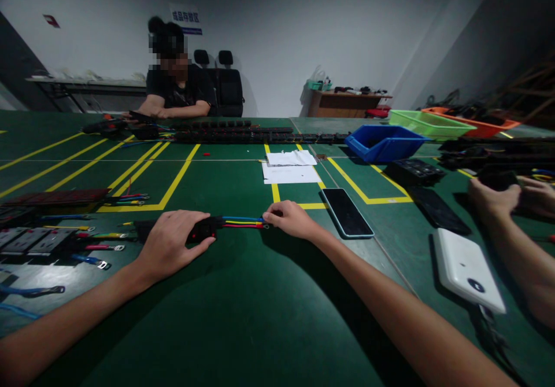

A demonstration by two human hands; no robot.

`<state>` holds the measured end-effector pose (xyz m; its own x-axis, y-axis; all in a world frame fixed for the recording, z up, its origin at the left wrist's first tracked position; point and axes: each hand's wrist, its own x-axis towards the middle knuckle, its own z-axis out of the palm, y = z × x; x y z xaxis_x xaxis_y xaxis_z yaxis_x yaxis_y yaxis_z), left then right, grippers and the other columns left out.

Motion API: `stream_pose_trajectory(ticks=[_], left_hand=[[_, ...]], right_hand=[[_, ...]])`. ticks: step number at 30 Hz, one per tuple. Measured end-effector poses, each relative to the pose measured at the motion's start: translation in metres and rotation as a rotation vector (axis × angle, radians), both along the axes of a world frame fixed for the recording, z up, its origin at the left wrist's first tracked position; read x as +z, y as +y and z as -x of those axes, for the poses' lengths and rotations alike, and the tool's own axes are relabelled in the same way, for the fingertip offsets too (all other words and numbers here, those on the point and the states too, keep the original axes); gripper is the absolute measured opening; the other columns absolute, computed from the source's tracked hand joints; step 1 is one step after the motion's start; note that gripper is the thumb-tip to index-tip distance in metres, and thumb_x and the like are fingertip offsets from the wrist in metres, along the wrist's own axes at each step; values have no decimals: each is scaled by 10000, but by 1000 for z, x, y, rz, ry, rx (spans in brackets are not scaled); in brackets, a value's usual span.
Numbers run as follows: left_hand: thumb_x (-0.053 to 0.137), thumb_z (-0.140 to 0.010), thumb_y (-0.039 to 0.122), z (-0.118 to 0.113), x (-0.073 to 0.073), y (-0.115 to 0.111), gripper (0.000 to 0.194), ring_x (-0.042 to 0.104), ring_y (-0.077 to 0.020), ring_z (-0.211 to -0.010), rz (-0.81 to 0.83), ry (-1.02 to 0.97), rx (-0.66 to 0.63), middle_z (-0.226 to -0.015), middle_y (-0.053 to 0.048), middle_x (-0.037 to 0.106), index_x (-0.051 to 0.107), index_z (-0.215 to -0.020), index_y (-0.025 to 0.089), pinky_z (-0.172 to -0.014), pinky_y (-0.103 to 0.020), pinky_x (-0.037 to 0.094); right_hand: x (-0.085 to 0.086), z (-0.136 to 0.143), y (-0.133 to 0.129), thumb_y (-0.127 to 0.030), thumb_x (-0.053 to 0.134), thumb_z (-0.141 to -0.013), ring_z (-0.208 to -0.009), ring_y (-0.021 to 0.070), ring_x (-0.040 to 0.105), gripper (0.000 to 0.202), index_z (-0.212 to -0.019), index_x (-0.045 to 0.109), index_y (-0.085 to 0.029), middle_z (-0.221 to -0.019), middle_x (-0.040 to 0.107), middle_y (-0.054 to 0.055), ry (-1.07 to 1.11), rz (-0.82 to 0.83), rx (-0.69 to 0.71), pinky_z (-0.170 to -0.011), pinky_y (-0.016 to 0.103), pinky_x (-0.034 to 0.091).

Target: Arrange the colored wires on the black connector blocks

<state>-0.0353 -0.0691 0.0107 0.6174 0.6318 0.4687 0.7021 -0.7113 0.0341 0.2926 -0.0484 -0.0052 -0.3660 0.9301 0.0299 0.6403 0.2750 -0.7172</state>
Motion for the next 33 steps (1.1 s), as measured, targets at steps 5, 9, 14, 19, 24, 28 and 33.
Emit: stream_pose_trajectory(ticks=[5,9,14,19,24,28,33], left_hand=[[649,-923,387,1,1,-1,400,668,-311,-1075,5,-14,-2,-1169,-126,719,614,-1256,168,-923,-490,491],[654,-922,386,1,1,-2,407,665,-313,-1078,11,-10,1,-1173,-127,716,615,-1257,158,-920,-492,492],[648,-925,390,0,1,-1,409,664,-313,-1081,11,-2,3,-1174,-128,715,612,-1260,158,-929,-493,489],[640,-932,402,0,1,-1,411,660,-313,-1085,15,4,9,-1182,-133,712,603,-1266,165,-927,-492,490],[641,-928,393,0,1,0,408,663,-313,-1080,11,-4,2,-1177,-133,714,605,-1264,165,-919,-493,494],[649,-921,389,0,1,0,409,666,-317,-1084,11,-11,-4,-1178,-130,716,611,-1257,160,-921,-500,492],[640,-928,398,0,0,0,411,664,-316,-1083,7,-1,-2,-1179,-132,715,603,-1265,166,-920,-500,492]], right_hand=[[-5,-1,1,-475,544,-932,-654,171,582,372,-824,712,-162,-732,674,49,91,1,-25,-612,285,387],[-5,-1,1,-483,553,-928,-649,166,574,372,-826,717,-165,-725,670,43,87,0,-24,-608,284,380],[-1,-1,0,-471,563,-927,-645,166,574,359,-810,711,-165,-719,670,47,84,14,-13,-607,288,377],[-1,-1,0,-456,567,-922,-647,167,574,341,-796,707,-172,-718,663,44,66,10,-2,-602,292,366],[1,-1,-1,-455,566,-917,-637,167,563,345,-785,708,-170,-702,655,46,73,16,-6,-600,295,362],[2,0,-2,-461,571,-911,-624,163,553,347,-775,703,-170,-685,645,42,74,26,-3,-593,292,359],[1,0,-1,-466,573,-912,-625,163,552,347,-777,702,-173,-683,644,41,60,15,5,-587,291,351]])
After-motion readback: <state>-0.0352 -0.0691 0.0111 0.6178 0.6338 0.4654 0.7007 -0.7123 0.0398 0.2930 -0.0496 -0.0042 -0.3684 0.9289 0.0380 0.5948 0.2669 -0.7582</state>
